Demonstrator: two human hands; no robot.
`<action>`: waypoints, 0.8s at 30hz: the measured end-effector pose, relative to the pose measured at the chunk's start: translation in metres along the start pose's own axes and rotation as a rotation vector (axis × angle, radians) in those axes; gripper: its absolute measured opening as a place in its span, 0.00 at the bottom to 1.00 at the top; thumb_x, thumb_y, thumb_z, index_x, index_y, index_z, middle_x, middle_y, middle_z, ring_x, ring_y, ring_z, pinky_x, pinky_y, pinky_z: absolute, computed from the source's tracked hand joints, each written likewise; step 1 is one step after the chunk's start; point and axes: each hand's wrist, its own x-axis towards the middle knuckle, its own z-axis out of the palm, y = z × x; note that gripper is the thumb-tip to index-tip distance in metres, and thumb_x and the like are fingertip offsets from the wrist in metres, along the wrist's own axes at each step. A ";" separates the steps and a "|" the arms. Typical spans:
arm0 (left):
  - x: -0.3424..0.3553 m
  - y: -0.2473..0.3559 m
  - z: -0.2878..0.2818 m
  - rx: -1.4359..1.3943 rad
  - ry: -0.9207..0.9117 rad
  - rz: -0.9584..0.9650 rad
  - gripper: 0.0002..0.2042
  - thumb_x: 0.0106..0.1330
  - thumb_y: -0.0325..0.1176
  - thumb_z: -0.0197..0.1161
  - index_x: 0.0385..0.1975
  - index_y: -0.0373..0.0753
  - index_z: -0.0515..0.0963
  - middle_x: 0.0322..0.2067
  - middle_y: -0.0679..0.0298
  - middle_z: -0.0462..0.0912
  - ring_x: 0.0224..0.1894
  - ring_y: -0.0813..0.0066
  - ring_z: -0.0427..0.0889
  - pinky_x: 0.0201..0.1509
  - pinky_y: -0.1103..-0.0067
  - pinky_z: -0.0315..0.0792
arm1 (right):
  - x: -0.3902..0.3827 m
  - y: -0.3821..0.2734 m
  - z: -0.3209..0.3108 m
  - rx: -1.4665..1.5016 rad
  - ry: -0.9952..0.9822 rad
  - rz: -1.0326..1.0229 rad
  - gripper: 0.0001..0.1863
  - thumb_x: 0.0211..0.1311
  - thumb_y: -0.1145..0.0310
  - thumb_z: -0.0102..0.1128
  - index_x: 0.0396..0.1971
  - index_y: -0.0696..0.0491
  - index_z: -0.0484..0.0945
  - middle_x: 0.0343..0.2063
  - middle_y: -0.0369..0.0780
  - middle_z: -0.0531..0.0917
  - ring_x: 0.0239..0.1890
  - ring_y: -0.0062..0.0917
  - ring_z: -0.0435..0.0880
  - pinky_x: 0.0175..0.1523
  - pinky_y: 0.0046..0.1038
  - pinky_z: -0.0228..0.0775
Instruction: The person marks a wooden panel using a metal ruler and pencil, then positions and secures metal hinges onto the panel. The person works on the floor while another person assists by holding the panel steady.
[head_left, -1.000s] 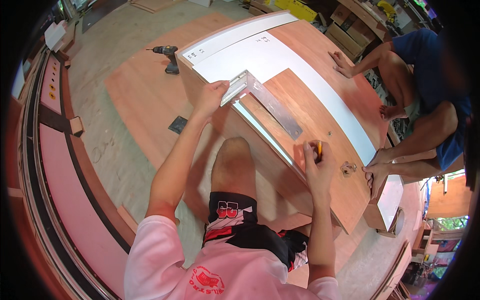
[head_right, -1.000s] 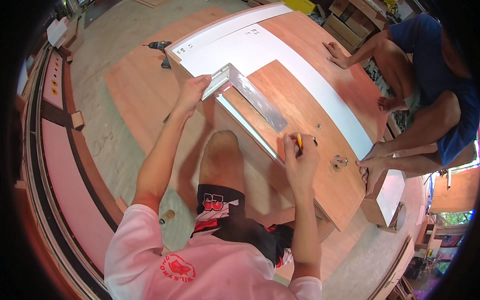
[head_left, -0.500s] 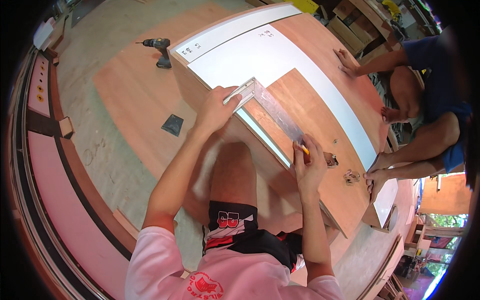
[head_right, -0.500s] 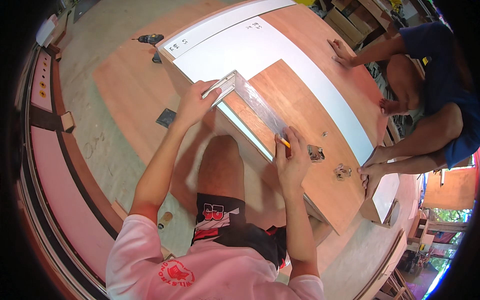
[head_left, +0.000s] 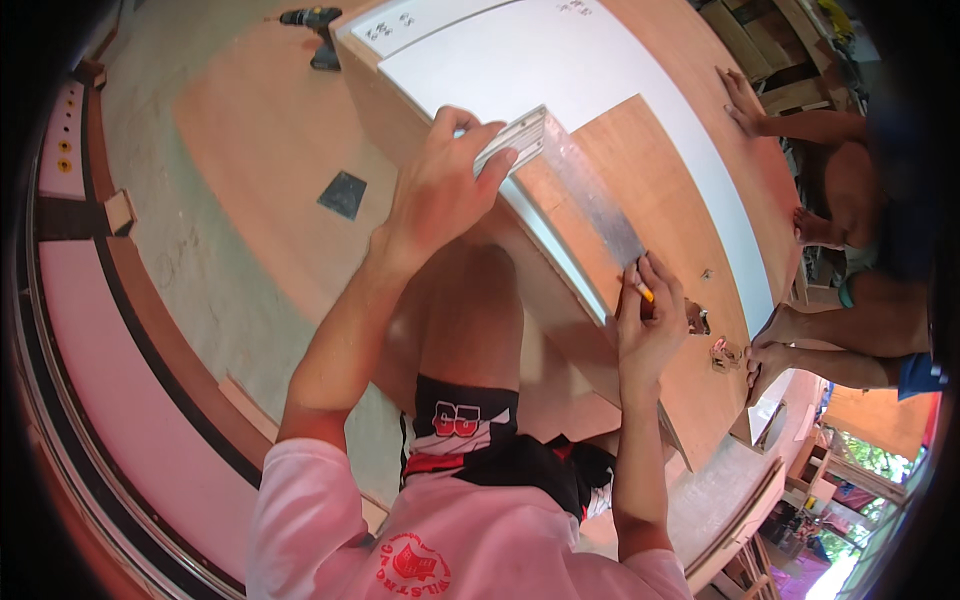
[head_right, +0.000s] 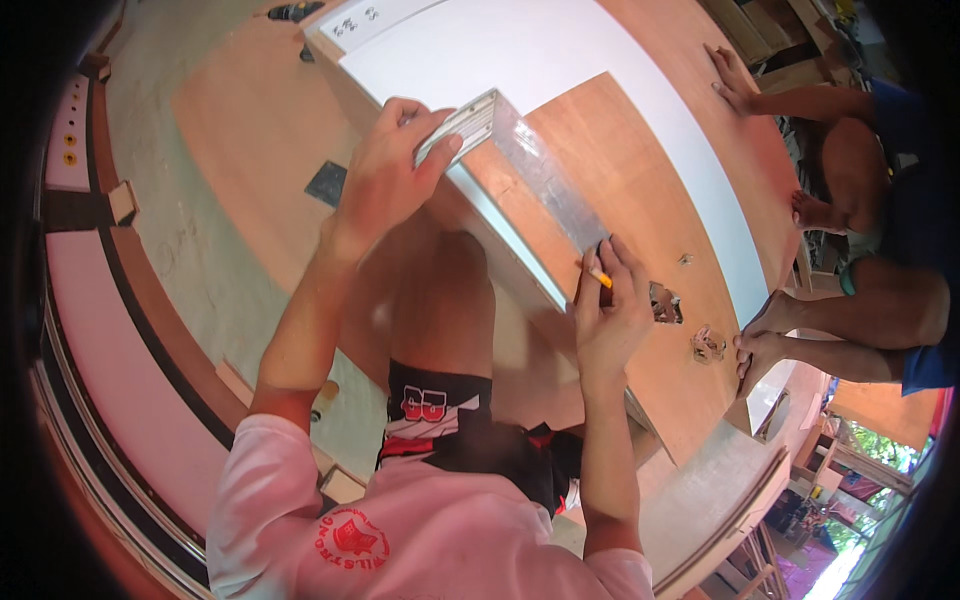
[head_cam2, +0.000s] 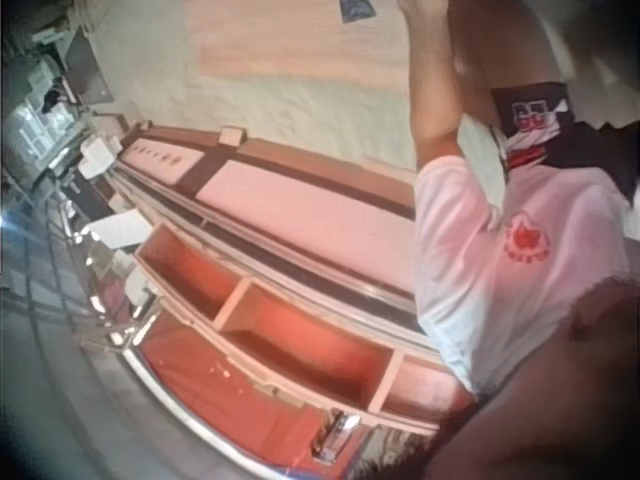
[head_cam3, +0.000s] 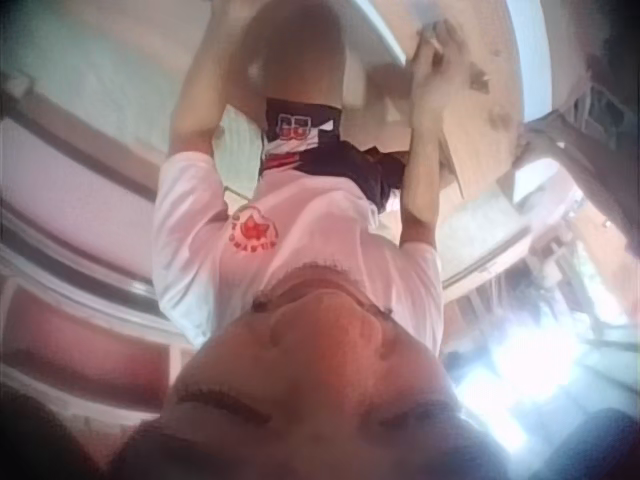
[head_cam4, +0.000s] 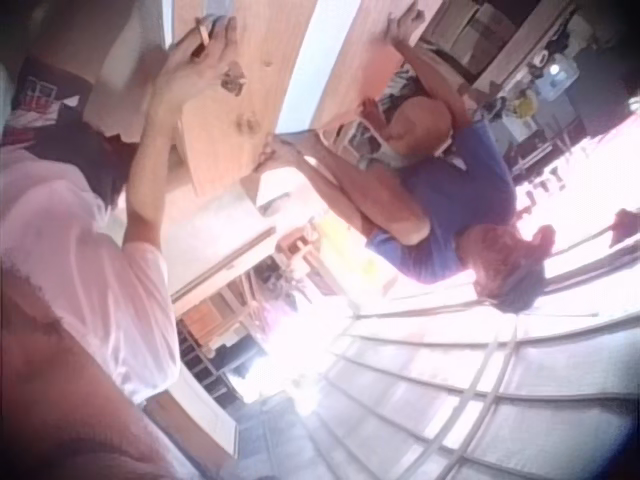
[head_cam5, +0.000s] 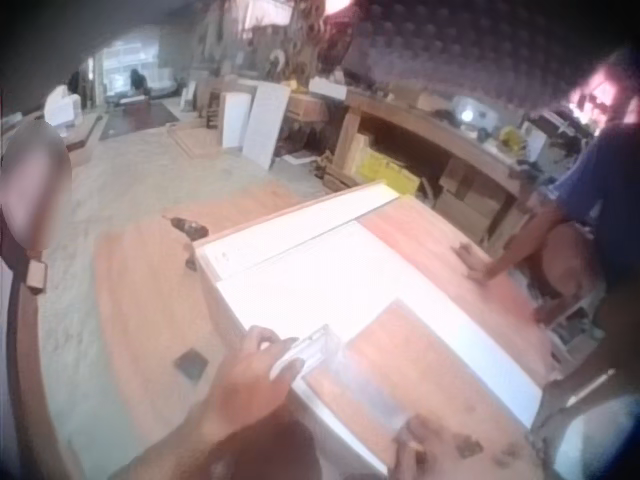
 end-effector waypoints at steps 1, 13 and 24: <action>-0.001 -0.002 0.003 0.011 0.040 0.048 0.15 0.73 0.38 0.72 0.53 0.36 0.88 0.48 0.52 0.83 0.40 0.50 0.88 0.43 0.61 0.83 | 0.001 -0.001 0.000 -0.001 -0.004 -0.002 0.14 0.77 0.73 0.68 0.54 0.66 0.88 0.57 0.52 0.87 0.45 0.30 0.96 0.42 0.27 0.89; -0.004 0.005 0.003 0.090 0.032 -0.010 0.20 0.71 0.45 0.73 0.55 0.37 0.89 0.44 0.52 0.81 0.35 0.51 0.88 0.40 0.59 0.85 | -0.001 0.003 0.004 -0.072 0.015 -0.031 0.13 0.77 0.72 0.68 0.54 0.63 0.88 0.56 0.50 0.87 0.42 0.27 0.94 0.40 0.25 0.86; -0.001 0.012 -0.003 0.091 -0.086 -0.088 0.23 0.74 0.46 0.71 0.60 0.35 0.87 0.49 0.49 0.82 0.40 0.51 0.89 0.44 0.60 0.84 | 0.000 -0.003 0.000 -0.103 -0.022 0.010 0.11 0.78 0.74 0.66 0.54 0.62 0.87 0.58 0.49 0.87 0.44 0.26 0.95 0.40 0.24 0.86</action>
